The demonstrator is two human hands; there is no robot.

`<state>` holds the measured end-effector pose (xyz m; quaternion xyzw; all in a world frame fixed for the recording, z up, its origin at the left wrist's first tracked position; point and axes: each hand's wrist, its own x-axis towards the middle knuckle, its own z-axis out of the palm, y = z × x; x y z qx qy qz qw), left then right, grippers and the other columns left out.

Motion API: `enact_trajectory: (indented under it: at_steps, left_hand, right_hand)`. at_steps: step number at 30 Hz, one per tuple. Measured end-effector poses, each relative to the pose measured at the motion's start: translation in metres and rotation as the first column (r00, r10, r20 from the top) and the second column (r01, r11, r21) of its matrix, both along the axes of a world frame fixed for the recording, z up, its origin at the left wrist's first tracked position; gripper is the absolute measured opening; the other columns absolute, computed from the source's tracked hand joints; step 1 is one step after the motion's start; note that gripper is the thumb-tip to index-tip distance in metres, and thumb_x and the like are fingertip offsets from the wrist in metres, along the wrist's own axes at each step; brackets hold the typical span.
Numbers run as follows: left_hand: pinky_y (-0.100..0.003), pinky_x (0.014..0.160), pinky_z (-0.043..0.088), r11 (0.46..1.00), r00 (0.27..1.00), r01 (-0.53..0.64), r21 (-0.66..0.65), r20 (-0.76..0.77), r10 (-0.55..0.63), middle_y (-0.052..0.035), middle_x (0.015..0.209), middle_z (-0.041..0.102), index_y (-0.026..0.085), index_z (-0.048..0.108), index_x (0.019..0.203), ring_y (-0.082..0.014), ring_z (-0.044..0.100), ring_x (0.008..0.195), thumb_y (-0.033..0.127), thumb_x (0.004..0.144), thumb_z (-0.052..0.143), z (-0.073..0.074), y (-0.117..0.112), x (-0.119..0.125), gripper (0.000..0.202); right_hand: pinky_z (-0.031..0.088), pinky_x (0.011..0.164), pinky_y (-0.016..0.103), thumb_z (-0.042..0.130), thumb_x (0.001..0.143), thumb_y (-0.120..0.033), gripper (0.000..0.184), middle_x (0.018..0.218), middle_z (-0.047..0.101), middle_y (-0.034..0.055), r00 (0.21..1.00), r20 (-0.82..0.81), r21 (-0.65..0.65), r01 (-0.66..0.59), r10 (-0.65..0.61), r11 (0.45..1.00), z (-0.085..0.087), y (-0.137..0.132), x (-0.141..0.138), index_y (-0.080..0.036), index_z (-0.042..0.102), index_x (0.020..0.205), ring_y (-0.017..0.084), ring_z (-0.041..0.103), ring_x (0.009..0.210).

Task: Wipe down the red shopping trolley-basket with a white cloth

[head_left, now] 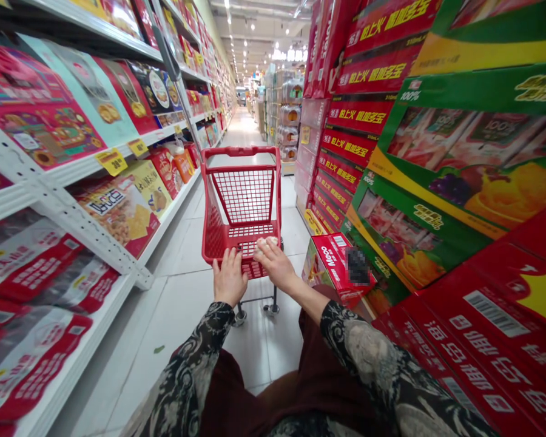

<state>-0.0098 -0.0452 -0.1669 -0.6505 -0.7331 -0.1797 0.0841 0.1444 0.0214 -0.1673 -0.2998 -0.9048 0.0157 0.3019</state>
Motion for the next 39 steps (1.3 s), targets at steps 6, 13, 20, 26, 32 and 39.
enact_trajectory:
  at_steps: [6, 13, 20, 26, 32, 39]
  left_hand:
    - [-0.058, 0.108, 0.023, 0.999, 0.999, -0.015, 0.032, 0.048, 0.013, -0.0175, 0.14, 0.043, 0.01, 0.049, 0.123, -0.0325, 0.03, 0.134, 0.021, 0.073, 0.05, 0.0, 0.001, 0.004, 0.051]
    - [-0.059, 0.108, 0.023, 0.999, 0.998, -0.018, 0.044, 0.057, 0.015, -0.0171, 0.137, 0.046, 0.01, 0.05, 0.12, -0.0328, 0.031, 0.134, 0.019, 0.073, 0.049, -0.001, -0.002, 0.001, 0.048]
    - [-0.06, 0.107, 0.022, 0.994, 0.997, -0.02, 0.108, 0.073, 0.013, -0.0174, 0.135, 0.048, 0.012, 0.05, 0.118, -0.0337, 0.03, 0.134, 0.024, 0.075, 0.049, -0.011, -0.002, -0.007, 0.045]
    - [-0.062, 0.106, 0.021, 0.992, 0.997, -0.052, 0.112, 0.064, 0.045, -0.0188, 0.132, 0.05, 0.01, 0.051, 0.115, -0.0346, 0.031, 0.133, 0.024, 0.077, 0.046, -0.014, 0.001, -0.005, 0.041]
    - [-0.063, 0.105, 0.022, 0.993, 0.995, -0.065, 0.094, 0.085, 0.057, -0.0189, 0.132, 0.05, 0.009, 0.051, 0.114, -0.035, 0.031, 0.133, 0.024, 0.077, 0.046, -0.011, 0.0, -0.001, 0.04]
    - [-0.062, 0.107, 0.019, 0.992, 0.99, -0.085, 0.091, 0.118, 0.074, -0.0192, 0.132, 0.05, 0.009, 0.051, 0.113, -0.0345, 0.029, 0.134, 0.022, 0.078, 0.046, -0.011, -0.001, 0.005, 0.038]
  right_hand:
    - [0.026, 0.113, 0.044, 0.04, 0.085, -0.003, 0.039, 0.143, 0.039, 0.0133, 0.979, -0.125, -0.051, 0.153, -0.158, 0.987, 0.009, 0.01, 0.021, -0.011, 0.058, 0.119, 0.022, 0.012, 0.141]
    - [0.03, 0.11, 0.045, 0.047, 0.089, -0.014, 0.03, 0.138, 0.047, 0.0127, 0.998, -0.05, -0.045, -0.052, 0.05, 0.998, 0.0, 0.001, -0.022, -0.014, 0.06, 0.115, 0.023, 0.022, 0.139]
    - [0.027, 0.113, 0.044, 0.04, 0.087, -0.005, 0.04, 0.141, 0.042, 0.0102, 0.983, -0.133, -0.077, 0.117, -0.126, 0.99, 0.007, 0.021, 0.021, -0.017, 0.055, 0.123, 0.018, 0.017, 0.14]
    - [0.029, 0.112, 0.041, 0.045, 0.089, -0.013, 0.03, 0.14, 0.045, 0.0078, 0.99, -0.004, 0.002, -0.14, 0.14, 0.99, -0.002, -0.001, -0.009, -0.018, 0.06, 0.115, 0.019, 0.016, 0.14]
    - [0.029, 0.111, 0.042, 0.044, 0.089, -0.011, 0.029, 0.14, 0.044, 0.0104, 0.998, -0.066, -0.041, 0.001, -0.003, 0.999, 0.01, 0.024, 0.003, -0.015, 0.061, 0.113, 0.021, 0.017, 0.14]
    - [0.023, 0.113, 0.047, 0.042, 0.078, 0.001, 0.044, 0.143, 0.04, 0.014, 0.99, -0.136, -0.143, 0.017, -0.037, 0.99, 0.016, 0.041, 0.006, -0.011, 0.058, 0.117, 0.022, 0.009, 0.141]
